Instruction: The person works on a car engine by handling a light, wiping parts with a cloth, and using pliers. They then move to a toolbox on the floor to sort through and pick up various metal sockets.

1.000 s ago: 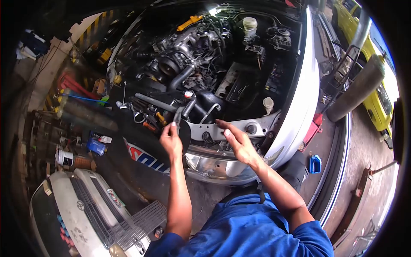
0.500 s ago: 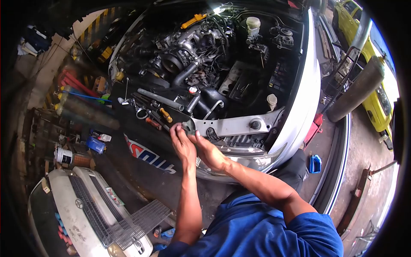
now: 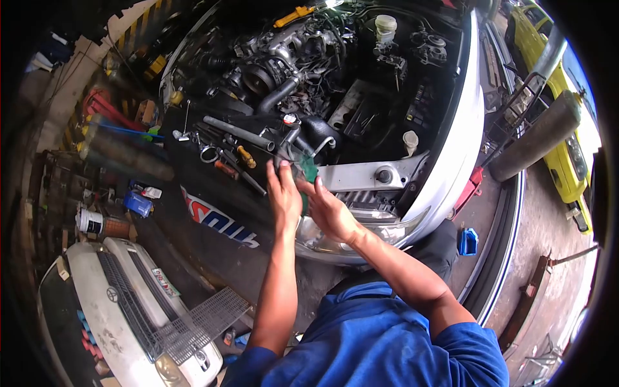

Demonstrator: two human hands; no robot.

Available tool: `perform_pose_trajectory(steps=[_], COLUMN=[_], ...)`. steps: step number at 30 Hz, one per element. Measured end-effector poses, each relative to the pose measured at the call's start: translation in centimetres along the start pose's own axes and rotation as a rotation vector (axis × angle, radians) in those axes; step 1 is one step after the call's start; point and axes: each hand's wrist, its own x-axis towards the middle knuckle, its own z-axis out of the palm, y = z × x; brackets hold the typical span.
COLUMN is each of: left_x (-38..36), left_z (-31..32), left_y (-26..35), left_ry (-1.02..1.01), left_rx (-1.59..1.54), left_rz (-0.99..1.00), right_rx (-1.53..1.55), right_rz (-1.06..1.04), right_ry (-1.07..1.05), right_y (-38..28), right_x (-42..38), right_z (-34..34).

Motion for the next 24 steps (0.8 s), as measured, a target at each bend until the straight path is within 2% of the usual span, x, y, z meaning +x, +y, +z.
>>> perform_pose_trajectory(steps=[1, 2, 4, 5, 6, 8, 10, 11, 14, 15, 16, 21, 24], left_x=[1.5, 3.6, 5.0, 5.2, 4.4, 4.6, 5.0, 5.0, 6.5, 7.1, 7.5, 8.6, 8.8], left_z=[-0.7, -1.6, -3.1, -3.5, -3.6, -3.3, -2.6, -2.0, -0.5, 0.0, 0.4, 2.6, 4.1], left_y=[-1.9, -4.1, -3.4, -3.6, -2.8, -1.4, 0.7, 2.0, 4.6, 5.2, 5.7, 7.9, 10.0], left_ry=[0.033, 0.060, -0.091, -0.211, -0.155, -0.100, -0.312, -0.416, -0.617, -0.629, -0.671, -0.823, -0.935], left_rx=[0.081, 0.147, 0.420, 0.631, 0.872, 0.931, 0.673, 0.586, 0.596, 0.654, 0.673, 0.741, 0.780], left_rz=[0.019, 0.052, 0.158, 0.244, 0.416, 0.639, 0.574, 0.474, 0.582, 0.713, 0.731, 0.807, 0.792], right_rx=[-0.049, -0.231, -0.628, -0.600, -0.566, -0.243, -0.016, 0.021, 0.210, 0.263, 0.317, 0.296, 0.211], right_rz=[0.090, 0.186, 0.329, 0.331, 0.333, 0.552, 0.665, 0.661, 0.690, 0.729, 0.765, 0.818, 0.758], right_ry=[-0.072, -0.107, -0.199, -0.189, -0.174, -0.092, -0.157, -0.177, -0.178, -0.160, -0.141, -0.261, -0.345], right_y=[-0.2, -0.7, -0.8, -0.5, 0.0, 0.6, 1.4, 2.0, 2.1, 2.1, 1.9, -0.3, -0.5], right_x=[-0.5, -1.7, -4.1, -4.9, -5.8, -6.9, -7.6, -8.0, -8.8, -9.0, -9.2, -9.9, -10.3], right_z=[-1.0, -2.0, -1.5, -0.8, 0.2, 2.5, 5.6, 7.3, 11.8, 12.7, 13.4, 14.8, 14.5])
